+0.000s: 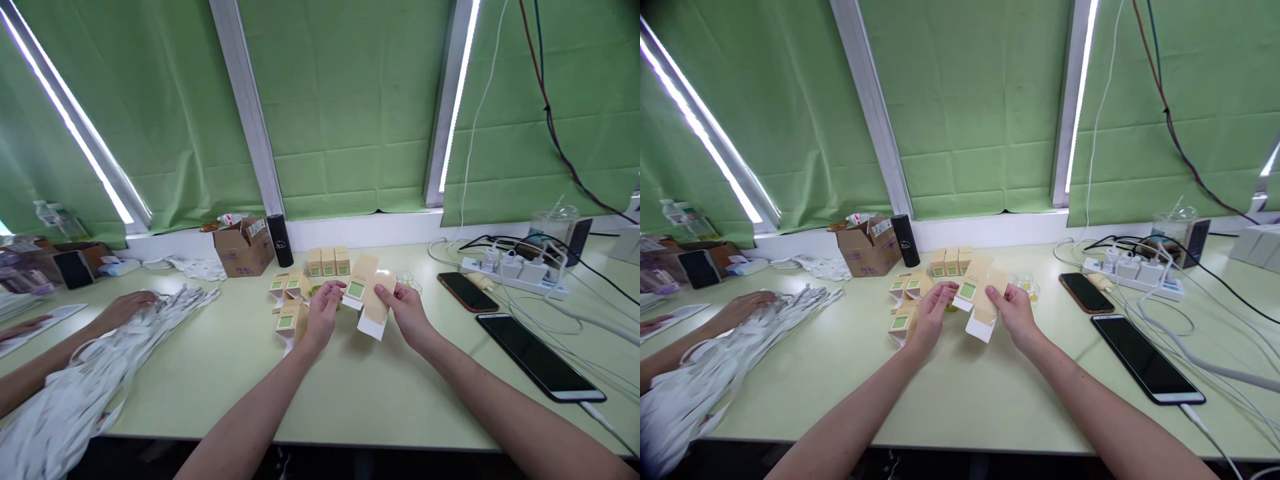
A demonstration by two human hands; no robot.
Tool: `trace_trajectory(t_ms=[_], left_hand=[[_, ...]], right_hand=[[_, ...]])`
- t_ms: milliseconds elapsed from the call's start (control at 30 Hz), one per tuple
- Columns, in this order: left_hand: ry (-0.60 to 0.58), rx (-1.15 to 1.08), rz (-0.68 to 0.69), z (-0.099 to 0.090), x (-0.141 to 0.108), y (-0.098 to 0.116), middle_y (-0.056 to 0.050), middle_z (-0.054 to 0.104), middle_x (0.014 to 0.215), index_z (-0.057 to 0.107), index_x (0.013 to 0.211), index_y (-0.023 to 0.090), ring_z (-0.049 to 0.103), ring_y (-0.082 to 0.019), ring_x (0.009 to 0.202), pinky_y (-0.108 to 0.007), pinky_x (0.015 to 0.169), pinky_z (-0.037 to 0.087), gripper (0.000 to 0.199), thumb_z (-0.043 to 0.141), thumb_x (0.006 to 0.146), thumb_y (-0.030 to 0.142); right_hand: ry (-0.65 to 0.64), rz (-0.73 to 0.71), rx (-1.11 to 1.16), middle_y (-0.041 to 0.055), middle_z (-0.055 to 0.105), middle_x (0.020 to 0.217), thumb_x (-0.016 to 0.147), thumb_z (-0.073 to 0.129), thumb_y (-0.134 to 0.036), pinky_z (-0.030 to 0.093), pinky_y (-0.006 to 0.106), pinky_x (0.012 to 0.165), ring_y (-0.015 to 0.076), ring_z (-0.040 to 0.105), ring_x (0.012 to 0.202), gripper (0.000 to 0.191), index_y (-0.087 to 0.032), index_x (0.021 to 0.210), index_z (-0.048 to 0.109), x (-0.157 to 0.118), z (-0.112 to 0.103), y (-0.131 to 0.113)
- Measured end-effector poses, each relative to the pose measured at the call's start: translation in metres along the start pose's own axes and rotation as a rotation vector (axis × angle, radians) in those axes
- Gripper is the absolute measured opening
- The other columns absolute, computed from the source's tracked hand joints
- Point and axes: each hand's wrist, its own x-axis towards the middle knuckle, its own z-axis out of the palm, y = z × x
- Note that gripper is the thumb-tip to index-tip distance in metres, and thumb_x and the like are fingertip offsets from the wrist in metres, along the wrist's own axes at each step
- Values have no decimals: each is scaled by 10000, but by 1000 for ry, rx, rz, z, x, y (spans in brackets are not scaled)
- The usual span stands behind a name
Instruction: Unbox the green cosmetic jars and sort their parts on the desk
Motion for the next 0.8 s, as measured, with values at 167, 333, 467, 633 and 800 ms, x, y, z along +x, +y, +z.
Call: trace_trajectory(t_ms=[167,333,467,633,800], left_hand=[[-48,-13,-25,1,1,0,-60,717,890,696,917,180,631,-201,829,-303,755,486,423,644,935,600],[-83,-75,-68,1,1,2,-68,747,929,709,952,180,683,-230,882,-327,803,528,414,717,884,588],[-134,-134,-95,0,-1,4,-87,763,982,714,1013,168,703,-233,896,-332,821,541,411,776,853,542],[-133,-132,-79,-2,0,3,-90,759,950,697,1006,157,693,-199,828,-307,780,535,395,809,837,496],[56,28,101,-7,5,-5,-70,737,923,677,997,178,698,-200,879,-312,810,548,311,766,878,450]], right_hand=[[-18,-4,0,122,818,1057,682,860,-675,622,474,832,342,767,951,533,-206,922,780,-1,1,0],[-62,-4,-27,109,818,1025,675,843,-717,616,455,808,325,754,916,563,-217,925,781,-4,4,-1],[-96,-38,-81,113,810,1012,697,804,-756,597,437,795,318,734,897,606,-209,957,794,-5,5,0],[-111,-101,-44,89,796,1064,773,750,-746,576,413,856,311,706,1000,548,-244,991,774,-3,4,1],[19,-283,-42,62,767,1017,897,624,-695,519,385,892,268,657,1024,468,-259,1009,752,0,0,1]])
